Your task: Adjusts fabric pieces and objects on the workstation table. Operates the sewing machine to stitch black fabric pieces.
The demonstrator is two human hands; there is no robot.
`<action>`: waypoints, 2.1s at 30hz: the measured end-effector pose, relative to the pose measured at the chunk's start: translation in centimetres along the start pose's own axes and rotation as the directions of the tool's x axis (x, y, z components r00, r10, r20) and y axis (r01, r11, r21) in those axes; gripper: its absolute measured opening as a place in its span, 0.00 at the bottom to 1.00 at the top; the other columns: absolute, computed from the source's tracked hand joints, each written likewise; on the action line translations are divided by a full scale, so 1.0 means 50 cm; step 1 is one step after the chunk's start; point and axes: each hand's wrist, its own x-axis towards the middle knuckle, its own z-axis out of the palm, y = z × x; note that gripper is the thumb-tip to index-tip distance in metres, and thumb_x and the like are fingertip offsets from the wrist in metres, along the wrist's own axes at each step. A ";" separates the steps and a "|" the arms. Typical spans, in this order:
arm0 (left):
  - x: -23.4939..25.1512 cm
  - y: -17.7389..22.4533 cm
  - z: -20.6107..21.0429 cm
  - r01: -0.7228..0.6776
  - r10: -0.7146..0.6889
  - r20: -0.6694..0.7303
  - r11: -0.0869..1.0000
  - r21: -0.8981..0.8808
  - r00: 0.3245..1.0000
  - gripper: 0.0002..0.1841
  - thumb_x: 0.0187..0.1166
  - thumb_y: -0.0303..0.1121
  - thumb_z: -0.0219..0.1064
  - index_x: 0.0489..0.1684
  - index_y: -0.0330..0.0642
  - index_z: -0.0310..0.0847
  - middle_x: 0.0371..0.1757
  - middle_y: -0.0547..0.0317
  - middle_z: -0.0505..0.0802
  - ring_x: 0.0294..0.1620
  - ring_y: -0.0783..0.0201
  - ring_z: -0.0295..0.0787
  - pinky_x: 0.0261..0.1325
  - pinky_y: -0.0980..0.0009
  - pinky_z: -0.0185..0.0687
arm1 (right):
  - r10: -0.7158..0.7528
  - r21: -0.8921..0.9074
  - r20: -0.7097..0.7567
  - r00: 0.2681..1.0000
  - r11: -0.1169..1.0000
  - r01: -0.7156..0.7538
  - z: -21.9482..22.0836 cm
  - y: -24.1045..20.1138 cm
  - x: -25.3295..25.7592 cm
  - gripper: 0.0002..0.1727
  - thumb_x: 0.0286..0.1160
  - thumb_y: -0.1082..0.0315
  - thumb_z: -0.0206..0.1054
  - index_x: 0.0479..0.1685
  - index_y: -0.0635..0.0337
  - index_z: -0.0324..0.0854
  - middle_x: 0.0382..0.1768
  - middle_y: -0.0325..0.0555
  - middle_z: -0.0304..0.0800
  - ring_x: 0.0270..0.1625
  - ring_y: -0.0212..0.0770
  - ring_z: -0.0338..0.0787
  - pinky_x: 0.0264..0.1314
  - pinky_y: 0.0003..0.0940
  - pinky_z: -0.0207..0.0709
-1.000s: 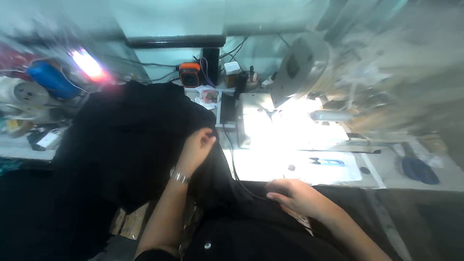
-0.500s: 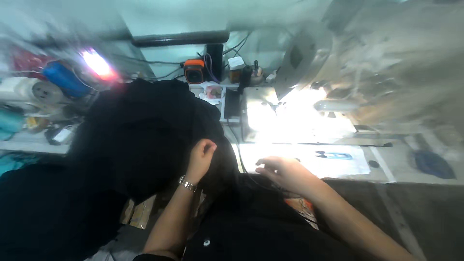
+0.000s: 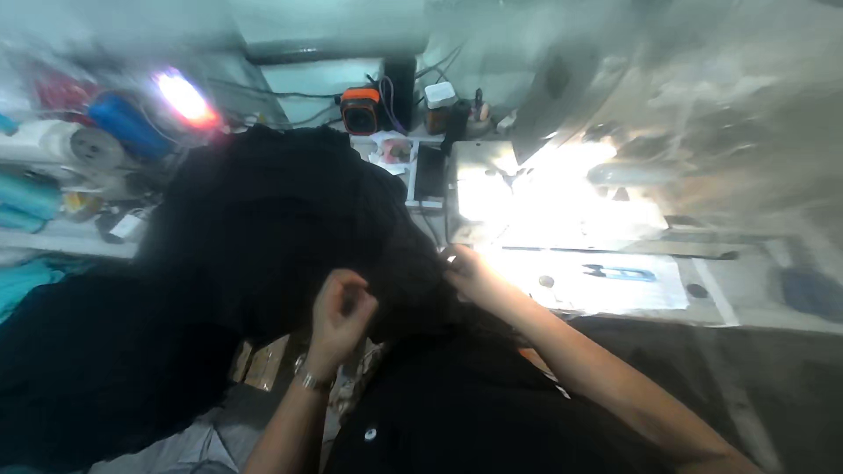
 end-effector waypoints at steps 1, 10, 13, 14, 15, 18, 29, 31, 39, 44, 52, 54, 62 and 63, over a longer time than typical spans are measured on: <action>-0.016 0.011 0.006 -0.074 0.060 0.117 0.989 0.125 0.991 0.24 0.74 0.50 0.76 0.54 0.38 0.85 0.56 0.54 0.89 0.54 0.68 0.88 0.55 0.71 0.88 | -0.003 0.010 -0.004 1.000 1.000 0.003 0.000 0.005 -0.001 0.16 0.84 0.66 0.64 0.67 0.58 0.79 0.39 0.47 0.91 0.30 0.36 0.89 0.36 0.35 0.86; -0.022 0.031 0.066 -0.255 0.228 0.117 0.897 0.362 0.967 0.12 0.70 0.24 0.65 0.49 0.39 0.89 0.55 0.49 0.92 0.60 0.61 0.89 0.65 0.68 0.86 | -0.514 -0.247 -0.338 0.788 0.857 0.453 0.022 -0.007 -0.080 0.23 0.79 0.45 0.68 0.52 0.58 0.88 0.49 0.48 0.91 0.48 0.40 0.90 0.50 0.35 0.87; 0.001 0.063 0.077 -0.343 0.337 0.072 0.899 0.273 0.939 0.10 0.74 0.27 0.64 0.49 0.36 0.87 0.50 0.49 0.93 0.55 0.64 0.91 0.61 0.72 0.87 | -0.661 -0.318 -0.215 0.719 0.744 0.588 0.048 -0.051 -0.124 0.35 0.72 0.33 0.69 0.55 0.59 0.84 0.46 0.50 0.91 0.47 0.43 0.92 0.48 0.40 0.87; 0.007 0.070 0.084 -0.375 0.372 0.063 0.889 0.263 0.926 0.10 0.75 0.28 0.65 0.48 0.35 0.87 0.48 0.49 0.94 0.54 0.65 0.91 0.60 0.73 0.87 | -0.677 -0.385 -0.187 0.712 0.717 0.581 0.056 -0.056 -0.128 0.32 0.73 0.38 0.70 0.57 0.59 0.81 0.46 0.50 0.91 0.48 0.46 0.92 0.49 0.43 0.88; 0.012 0.075 0.089 -0.403 0.405 0.049 0.876 0.266 0.913 0.09 0.75 0.28 0.66 0.47 0.35 0.87 0.46 0.50 0.94 0.52 0.65 0.92 0.60 0.73 0.88 | -0.669 -0.425 -0.183 0.721 0.715 0.555 0.058 -0.056 -0.129 0.25 0.72 0.50 0.73 0.58 0.61 0.81 0.47 0.53 0.91 0.48 0.50 0.94 0.49 0.46 0.89; 0.019 0.084 0.085 -0.441 0.470 -0.009 0.834 0.332 0.882 0.09 0.74 0.30 0.69 0.46 0.37 0.87 0.44 0.52 0.94 0.51 0.66 0.92 0.60 0.74 0.87 | -0.611 -0.446 -0.353 0.709 0.776 0.446 0.032 -0.040 -0.128 0.15 0.63 0.72 0.71 0.51 0.62 0.85 0.43 0.53 0.93 0.41 0.49 0.95 0.42 0.44 0.90; -0.017 0.059 0.021 -0.371 0.479 -0.059 0.747 0.552 0.876 0.09 0.74 0.31 0.67 0.47 0.44 0.88 0.45 0.54 0.91 0.53 0.64 0.87 0.61 0.74 0.82 | -0.609 -0.487 -0.598 0.521 0.793 0.367 -0.004 0.024 -0.125 0.09 0.63 0.75 0.69 0.42 0.62 0.87 0.45 0.53 0.91 0.46 0.44 0.92 0.49 0.34 0.88; -0.014 0.055 -0.004 -0.269 0.432 -0.110 0.721 0.638 0.895 0.10 0.70 0.30 0.67 0.46 0.43 0.90 0.46 0.50 0.92 0.54 0.59 0.88 0.61 0.69 0.84 | -0.583 -0.467 -0.615 0.531 0.812 0.349 -0.009 0.032 -0.127 0.09 0.63 0.75 0.68 0.41 0.61 0.87 0.45 0.52 0.92 0.45 0.43 0.93 0.47 0.34 0.88; 0.001 0.066 -0.004 0.127 -0.072 -0.173 0.936 0.327 0.982 0.34 0.81 0.41 0.60 0.86 0.35 0.58 0.44 0.58 0.93 0.39 0.74 0.91 0.44 0.71 0.91 | -0.520 -0.403 -0.626 0.581 0.854 0.330 -0.003 0.051 -0.134 0.08 0.63 0.73 0.67 0.40 0.61 0.87 0.40 0.49 0.92 0.40 0.40 0.91 0.43 0.32 0.86; 0.008 0.064 0.011 0.066 -0.034 -0.120 0.958 0.279 0.992 0.30 0.80 0.34 0.61 0.84 0.36 0.64 0.43 0.60 0.95 0.42 0.74 0.93 0.49 0.72 0.92 | -0.491 -0.377 -0.631 0.600 0.871 0.317 -0.010 0.056 -0.138 0.08 0.65 0.72 0.66 0.40 0.62 0.87 0.37 0.47 0.92 0.39 0.37 0.90 0.44 0.31 0.85; 0.007 0.056 0.021 -0.044 0.055 -0.009 0.883 0.467 0.998 0.22 0.64 0.23 0.68 0.60 0.45 0.89 0.64 0.54 0.87 0.64 0.65 0.85 0.64 0.69 0.86 | -0.488 -0.303 -0.652 0.581 0.869 0.390 -0.020 0.041 -0.135 0.09 0.67 0.72 0.65 0.42 0.62 0.88 0.38 0.45 0.93 0.41 0.31 0.91 0.48 0.25 0.86; 0.009 0.061 0.024 -0.072 0.098 -0.044 0.911 0.405 0.994 0.19 0.68 0.22 0.66 0.58 0.41 0.89 0.58 0.55 0.91 0.60 0.67 0.89 0.64 0.71 0.87 | -0.503 -0.311 -0.650 0.570 0.860 0.403 -0.020 0.035 -0.132 0.09 0.67 0.72 0.65 0.42 0.62 0.88 0.40 0.47 0.93 0.42 0.33 0.92 0.49 0.27 0.86; 0.041 0.141 0.077 -0.387 0.411 -0.201 0.910 0.152 0.889 0.16 0.73 0.29 0.72 0.58 0.44 0.82 0.51 0.61 0.89 0.54 0.70 0.88 0.59 0.71 0.89 | -0.501 -0.360 -0.191 0.844 0.836 0.414 -0.008 -0.050 -0.155 0.40 0.66 0.46 0.79 0.79 0.54 0.75 0.72 0.52 0.83 0.72 0.53 0.84 0.74 0.55 0.79; 0.044 0.143 0.097 -0.412 0.432 -0.149 0.899 0.148 0.889 0.16 0.72 0.28 0.73 0.57 0.41 0.82 0.49 0.58 0.90 0.53 0.69 0.88 0.59 0.72 0.89 | -0.565 -0.374 -0.185 0.804 0.797 0.474 0.005 -0.065 -0.159 0.40 0.70 0.40 0.75 0.78 0.53 0.76 0.68 0.50 0.86 0.71 0.49 0.85 0.74 0.50 0.78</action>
